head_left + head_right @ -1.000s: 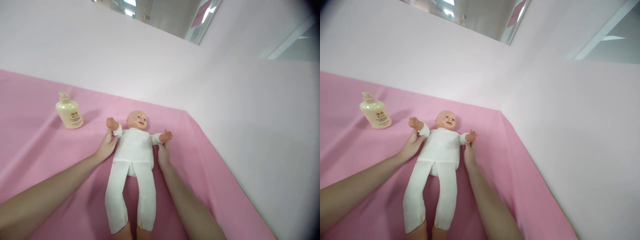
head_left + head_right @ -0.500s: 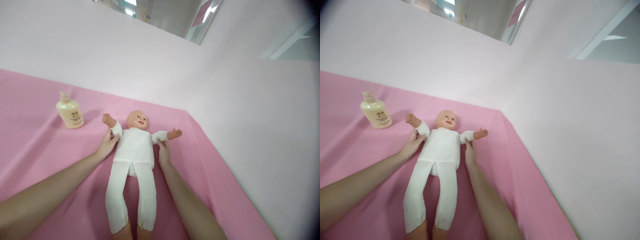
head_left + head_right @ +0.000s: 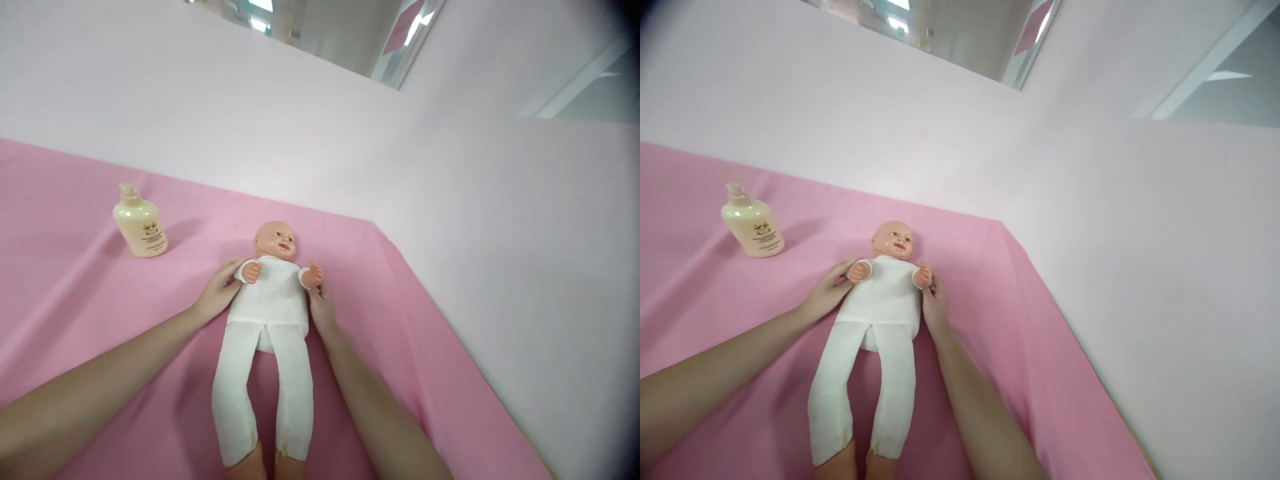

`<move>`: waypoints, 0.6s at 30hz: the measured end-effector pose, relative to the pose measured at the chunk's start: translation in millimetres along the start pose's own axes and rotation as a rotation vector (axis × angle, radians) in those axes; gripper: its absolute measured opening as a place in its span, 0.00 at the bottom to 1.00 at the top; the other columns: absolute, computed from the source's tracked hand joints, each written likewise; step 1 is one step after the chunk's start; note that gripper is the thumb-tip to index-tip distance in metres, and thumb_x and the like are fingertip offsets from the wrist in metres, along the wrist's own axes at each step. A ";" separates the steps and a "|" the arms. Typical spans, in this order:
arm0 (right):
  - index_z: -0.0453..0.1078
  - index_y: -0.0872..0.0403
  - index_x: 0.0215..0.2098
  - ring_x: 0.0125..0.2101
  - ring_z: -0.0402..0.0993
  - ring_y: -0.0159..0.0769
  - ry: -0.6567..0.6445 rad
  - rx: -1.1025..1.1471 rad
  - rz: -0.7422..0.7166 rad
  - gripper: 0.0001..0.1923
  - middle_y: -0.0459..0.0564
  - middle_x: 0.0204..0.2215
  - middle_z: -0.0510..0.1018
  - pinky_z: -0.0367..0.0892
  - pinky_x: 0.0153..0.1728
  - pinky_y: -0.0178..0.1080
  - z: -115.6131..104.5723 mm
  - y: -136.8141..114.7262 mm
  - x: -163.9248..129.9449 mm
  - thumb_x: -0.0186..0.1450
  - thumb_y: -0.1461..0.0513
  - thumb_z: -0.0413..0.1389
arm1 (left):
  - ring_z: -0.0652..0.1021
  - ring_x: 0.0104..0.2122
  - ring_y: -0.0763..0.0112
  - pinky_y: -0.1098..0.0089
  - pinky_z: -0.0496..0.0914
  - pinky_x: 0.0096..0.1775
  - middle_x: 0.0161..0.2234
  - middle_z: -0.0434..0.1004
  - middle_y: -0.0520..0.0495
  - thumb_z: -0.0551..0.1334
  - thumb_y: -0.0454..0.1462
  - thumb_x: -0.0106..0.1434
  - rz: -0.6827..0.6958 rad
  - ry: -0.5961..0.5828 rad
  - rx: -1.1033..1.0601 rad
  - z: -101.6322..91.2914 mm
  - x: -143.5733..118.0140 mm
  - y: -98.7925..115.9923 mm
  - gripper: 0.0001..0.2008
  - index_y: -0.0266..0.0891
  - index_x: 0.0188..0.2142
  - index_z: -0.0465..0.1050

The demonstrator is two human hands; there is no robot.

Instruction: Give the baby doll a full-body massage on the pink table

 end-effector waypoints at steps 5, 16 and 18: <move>0.68 0.48 0.55 0.58 0.66 0.45 0.054 0.042 -0.009 0.24 0.51 0.56 0.73 0.58 0.62 0.54 -3.5 6.9 4.8 0.60 0.57 0.55 | 0.75 0.51 0.57 0.55 0.67 0.55 0.52 0.74 0.42 0.61 0.44 0.62 -0.162 0.116 -0.143 -0.1 2.3 -9.2 0.22 0.41 0.55 0.65; 0.42 0.52 0.69 0.67 0.52 0.45 0.198 0.023 0.105 0.42 0.56 0.68 0.54 0.54 0.65 0.50 -5.6 -8.4 -3.0 0.62 0.53 0.54 | 0.67 0.58 0.60 0.57 0.60 0.62 0.52 0.68 0.45 0.61 0.42 0.64 -0.205 0.387 -0.298 -6.2 2.6 -22.5 0.18 0.47 0.52 0.61; 0.29 0.50 0.71 0.69 0.44 0.43 0.261 0.031 0.082 0.48 0.55 0.71 0.41 0.53 0.65 0.49 -7.4 -14.0 -4.5 0.63 0.52 0.54 | 0.69 0.56 0.60 0.58 0.63 0.60 0.51 0.69 0.46 0.61 0.42 0.64 -0.173 0.424 -0.308 -7.9 2.0 -21.6 0.18 0.48 0.52 0.61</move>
Point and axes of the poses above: each hand's wrist, its own x-axis towards the middle knuckle, its own z-axis out of the palm, y = z × x, the point moved 2 cm from there along x, towards the middle knuckle
